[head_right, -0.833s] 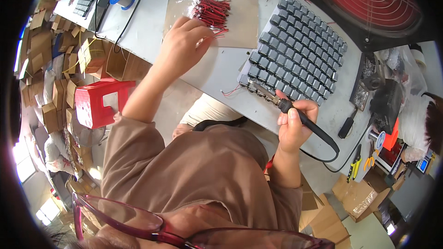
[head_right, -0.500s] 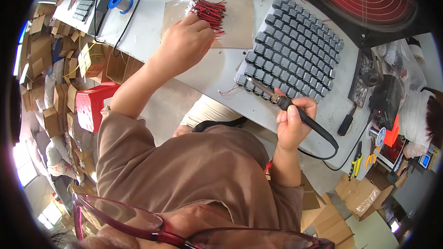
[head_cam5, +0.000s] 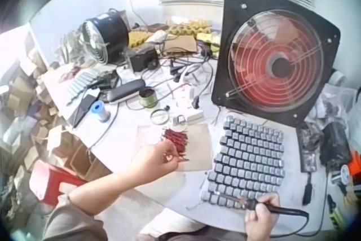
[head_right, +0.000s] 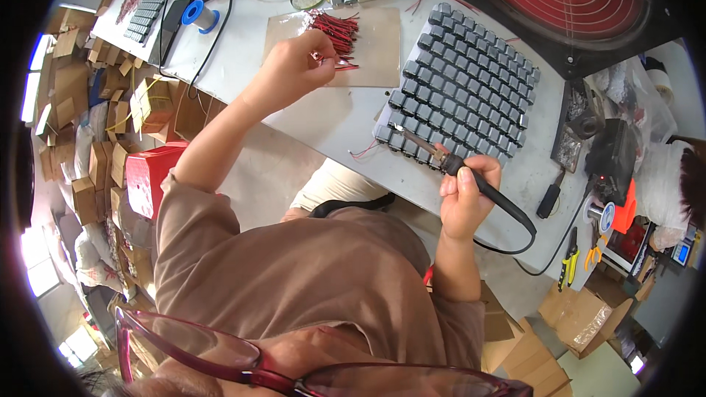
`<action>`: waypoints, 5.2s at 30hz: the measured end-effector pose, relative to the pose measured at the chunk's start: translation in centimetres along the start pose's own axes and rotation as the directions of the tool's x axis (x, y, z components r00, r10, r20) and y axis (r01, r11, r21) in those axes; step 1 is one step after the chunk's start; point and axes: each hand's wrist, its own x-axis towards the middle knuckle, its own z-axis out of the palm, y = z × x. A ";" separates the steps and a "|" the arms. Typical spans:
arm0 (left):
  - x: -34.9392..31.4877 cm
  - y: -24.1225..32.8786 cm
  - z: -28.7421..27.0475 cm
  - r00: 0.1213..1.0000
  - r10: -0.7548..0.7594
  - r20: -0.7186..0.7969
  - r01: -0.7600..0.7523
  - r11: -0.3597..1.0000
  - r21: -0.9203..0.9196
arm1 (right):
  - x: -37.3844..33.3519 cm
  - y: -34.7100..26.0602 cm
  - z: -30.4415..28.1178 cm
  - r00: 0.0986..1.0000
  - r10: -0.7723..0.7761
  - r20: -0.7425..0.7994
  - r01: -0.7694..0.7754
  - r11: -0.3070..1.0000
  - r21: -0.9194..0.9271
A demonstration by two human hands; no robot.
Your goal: The person removes tape from their fingers, picks up small wire harnesses, and solders the wires to an array of battery cells using a soldering iron.
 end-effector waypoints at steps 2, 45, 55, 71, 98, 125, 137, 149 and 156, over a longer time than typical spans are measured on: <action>-0.2 -0.2 0.2 1.000 -0.008 -0.011 0.008 0.998 -0.056 | 0.1 0.0 0.2 1.000 -0.005 0.008 0.005 1.000 0.003; -7.6 4.8 7.9 0.997 0.062 -0.036 -0.064 0.996 -0.061 | -1.1 0.0 -1.3 0.965 -0.140 0.223 0.185 0.962 -0.199; -7.5 4.6 8.1 0.998 0.037 -0.055 -0.043 0.994 -0.100 | -1.1 0.0 -1.2 0.972 -0.131 0.196 0.170 0.966 -0.197; -7.4 4.6 8.1 0.998 0.039 -0.041 -0.042 0.996 -0.082 | -1.1 0.1 -1.2 0.961 -0.167 0.219 0.215 0.952 -0.216; -7.0 4.7 5.4 0.969 -0.163 0.186 0.202 0.956 -0.212 | -1.2 -0.3 -2.4 0.995 -0.083 0.061 0.088 0.992 -0.090; -7.7 3.6 9.0 0.887 0.409 -0.213 -0.405 0.912 0.064 | -1.2 0.2 -2.6 0.977 -0.158 0.141 0.182 0.967 -0.177; -7.7 4.1 9.7 0.877 0.417 -0.239 -0.406 0.909 0.096 | -1.3 0.5 -2.7 0.965 -0.204 0.167 0.234 0.954 -0.185; -7.1 4.8 8.7 0.898 0.415 -0.143 -0.392 0.905 0.164 | -1.4 0.5 -2.6 0.962 -0.210 0.176 0.240 0.956 -0.169; -6.8 4.7 8.7 0.924 0.364 -0.114 -0.354 0.930 0.101 | -1.4 0.5 -2.5 0.962 -0.209 0.175 0.241 0.953 -0.186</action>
